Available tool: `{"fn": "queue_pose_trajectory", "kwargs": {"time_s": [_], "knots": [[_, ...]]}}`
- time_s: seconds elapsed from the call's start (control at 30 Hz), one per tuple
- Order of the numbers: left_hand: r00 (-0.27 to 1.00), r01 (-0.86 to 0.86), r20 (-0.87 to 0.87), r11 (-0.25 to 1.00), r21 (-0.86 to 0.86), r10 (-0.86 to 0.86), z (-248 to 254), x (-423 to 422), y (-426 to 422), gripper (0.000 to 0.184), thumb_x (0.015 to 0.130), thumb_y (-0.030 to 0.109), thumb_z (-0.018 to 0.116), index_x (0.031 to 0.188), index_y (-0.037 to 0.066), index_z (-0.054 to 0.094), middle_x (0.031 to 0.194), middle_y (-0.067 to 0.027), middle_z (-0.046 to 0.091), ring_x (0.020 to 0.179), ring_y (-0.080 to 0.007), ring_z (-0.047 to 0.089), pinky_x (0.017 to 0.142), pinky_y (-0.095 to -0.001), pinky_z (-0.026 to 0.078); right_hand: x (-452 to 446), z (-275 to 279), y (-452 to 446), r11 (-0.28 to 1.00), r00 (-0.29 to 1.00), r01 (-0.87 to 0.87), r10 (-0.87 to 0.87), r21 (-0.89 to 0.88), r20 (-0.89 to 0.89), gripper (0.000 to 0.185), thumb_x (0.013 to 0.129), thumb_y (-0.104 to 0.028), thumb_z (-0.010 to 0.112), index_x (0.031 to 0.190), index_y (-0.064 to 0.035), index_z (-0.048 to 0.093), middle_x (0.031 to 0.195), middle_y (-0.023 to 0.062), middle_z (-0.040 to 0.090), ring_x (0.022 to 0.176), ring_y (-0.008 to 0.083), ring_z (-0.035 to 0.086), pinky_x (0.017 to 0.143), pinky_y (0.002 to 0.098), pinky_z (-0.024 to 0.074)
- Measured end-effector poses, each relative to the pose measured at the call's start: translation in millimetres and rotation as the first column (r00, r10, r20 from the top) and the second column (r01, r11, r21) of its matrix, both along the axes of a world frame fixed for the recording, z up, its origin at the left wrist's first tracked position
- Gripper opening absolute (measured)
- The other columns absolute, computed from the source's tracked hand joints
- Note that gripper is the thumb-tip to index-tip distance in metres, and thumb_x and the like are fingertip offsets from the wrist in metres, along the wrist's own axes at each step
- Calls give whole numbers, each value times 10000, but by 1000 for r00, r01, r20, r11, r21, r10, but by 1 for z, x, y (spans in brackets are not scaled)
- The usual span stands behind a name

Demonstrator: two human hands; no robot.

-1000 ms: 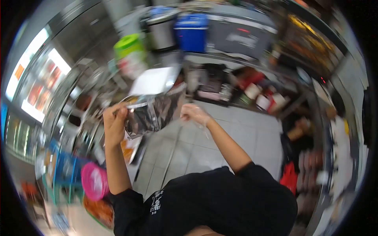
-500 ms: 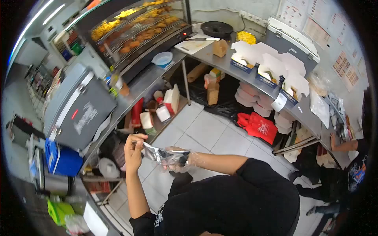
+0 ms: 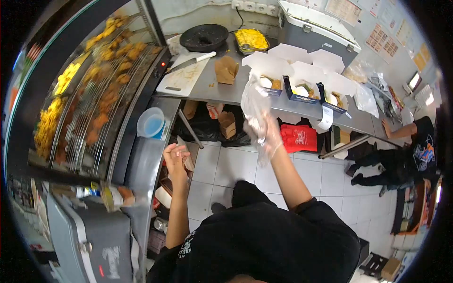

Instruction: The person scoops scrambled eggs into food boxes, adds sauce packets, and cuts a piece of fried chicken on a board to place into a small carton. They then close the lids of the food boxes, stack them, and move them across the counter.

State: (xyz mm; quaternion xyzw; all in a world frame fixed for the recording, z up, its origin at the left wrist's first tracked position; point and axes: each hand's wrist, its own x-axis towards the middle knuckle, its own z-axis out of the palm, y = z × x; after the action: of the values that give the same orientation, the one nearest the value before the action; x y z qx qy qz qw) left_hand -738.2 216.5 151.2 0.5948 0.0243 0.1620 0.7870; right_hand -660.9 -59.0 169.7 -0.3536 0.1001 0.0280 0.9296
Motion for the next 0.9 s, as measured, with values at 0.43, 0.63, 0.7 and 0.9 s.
{"fn": "queue_pose_trajectory", "kwargs": {"time_s": [0.43, 0.63, 0.7, 0.9], "knots": [[994, -77, -83, 997, 6, 77, -24, 201, 9, 322, 988, 296, 393, 1211, 65, 384, 1001, -90, 561, 803, -125, 532, 774, -271, 428, 300, -18, -14, 338, 774, 500, -588, -797, 236, 841, 727, -356, 735, 1267, 66, 248, 1319, 306, 355, 1240, 388, 377, 1037, 398, 289], [994, -31, -102, 999, -14, 29, -25, 262, 2, 345, 979, 319, 414, 1205, 61, 383, 971, -92, 570, 788, -127, 533, 769, -284, 435, 335, -46, -12, 301, 800, 518, -503, -801, 328, 830, 734, -328, 728, 1281, 49, 230, 1269, 294, 397, 1204, 385, 399, 1023, 393, 296], [994, 25, -110, 1000, 5, -24, -23, 275, -1, 349, 980, 325, 409, 1203, 58, 379, 971, -92, 570, 781, -131, 533, 767, -287, 435, 340, -58, -14, 252, 781, 520, -527, -816, 335, 850, 734, -360, 726, 1287, 60, 236, 1270, 292, 396, 1201, 372, 396, 1025, 387, 289], [988, 110, -114, 991, 71, -101, -14, 307, 3, 339, 987, 322, 383, 1194, 53, 377, 959, -95, 560, 781, -141, 528, 769, -289, 437, 349, -57, -11, 255, 751, 529, -585, -809, 306, 828, 735, -344, 727, 1281, 69, 262, 1238, 278, 418, 1173, 361, 409, 1016, 388, 295]]}}
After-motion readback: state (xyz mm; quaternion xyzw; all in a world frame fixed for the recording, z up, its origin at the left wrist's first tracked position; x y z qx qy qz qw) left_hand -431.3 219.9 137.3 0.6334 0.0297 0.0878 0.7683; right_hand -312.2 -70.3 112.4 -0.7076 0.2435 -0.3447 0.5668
